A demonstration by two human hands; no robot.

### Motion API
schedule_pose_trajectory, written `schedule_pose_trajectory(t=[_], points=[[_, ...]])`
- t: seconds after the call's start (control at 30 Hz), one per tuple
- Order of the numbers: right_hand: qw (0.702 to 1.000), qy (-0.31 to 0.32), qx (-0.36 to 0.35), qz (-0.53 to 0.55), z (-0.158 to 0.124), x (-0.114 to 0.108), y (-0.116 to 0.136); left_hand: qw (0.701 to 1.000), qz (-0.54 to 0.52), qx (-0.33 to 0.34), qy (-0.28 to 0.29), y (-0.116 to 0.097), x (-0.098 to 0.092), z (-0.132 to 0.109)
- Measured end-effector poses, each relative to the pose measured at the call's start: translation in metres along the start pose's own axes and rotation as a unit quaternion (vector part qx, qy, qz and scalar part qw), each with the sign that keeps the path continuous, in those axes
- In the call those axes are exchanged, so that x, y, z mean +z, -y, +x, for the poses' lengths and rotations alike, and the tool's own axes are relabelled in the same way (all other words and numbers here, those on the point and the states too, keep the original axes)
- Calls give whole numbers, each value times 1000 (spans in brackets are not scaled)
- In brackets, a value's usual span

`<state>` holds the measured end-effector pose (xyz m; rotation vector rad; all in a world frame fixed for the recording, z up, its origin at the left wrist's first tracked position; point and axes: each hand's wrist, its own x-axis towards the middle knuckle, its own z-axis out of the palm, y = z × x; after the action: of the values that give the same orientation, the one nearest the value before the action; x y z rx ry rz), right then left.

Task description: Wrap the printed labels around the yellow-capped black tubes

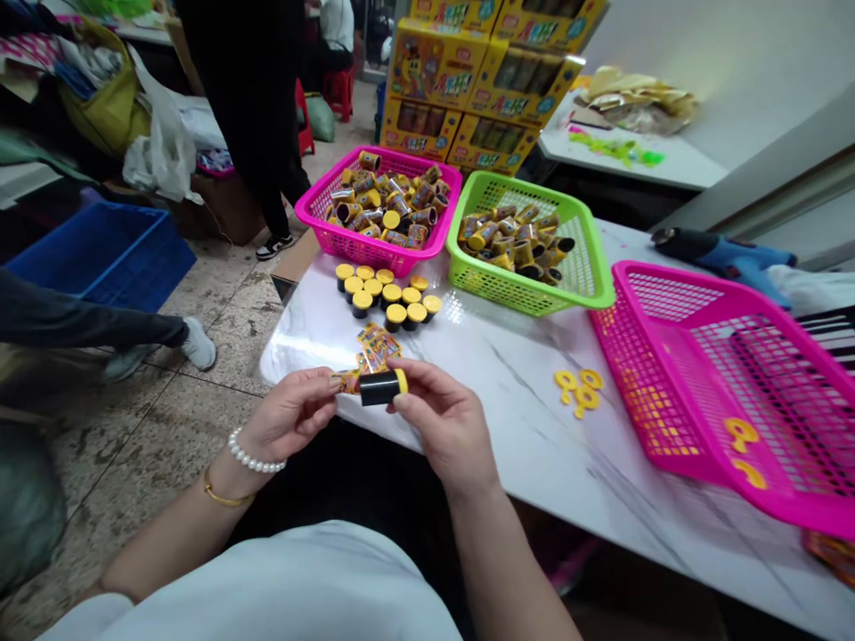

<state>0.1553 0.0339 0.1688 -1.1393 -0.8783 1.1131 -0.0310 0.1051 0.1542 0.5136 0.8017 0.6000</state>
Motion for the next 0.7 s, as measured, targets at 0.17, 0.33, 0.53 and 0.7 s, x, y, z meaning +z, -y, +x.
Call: schedule_pose_trajectory(t=[0.17, 0.33, 0.53, 0.7], points=[[999, 2, -18, -46, 4, 1, -6, 999, -34, -3, 13, -2, 1, 1], [992, -44, -39, -111, 3, 2, -4, 998, -51, 4, 20, 0, 1, 1], [990, -71, -47, -110, 1, 9, -12, 997, -62, 12, 40, 3, 3, 2], [979, -77, -78, -172, -7, 14, -10, 993, -108, 7, 42, 2, 4, 1]])
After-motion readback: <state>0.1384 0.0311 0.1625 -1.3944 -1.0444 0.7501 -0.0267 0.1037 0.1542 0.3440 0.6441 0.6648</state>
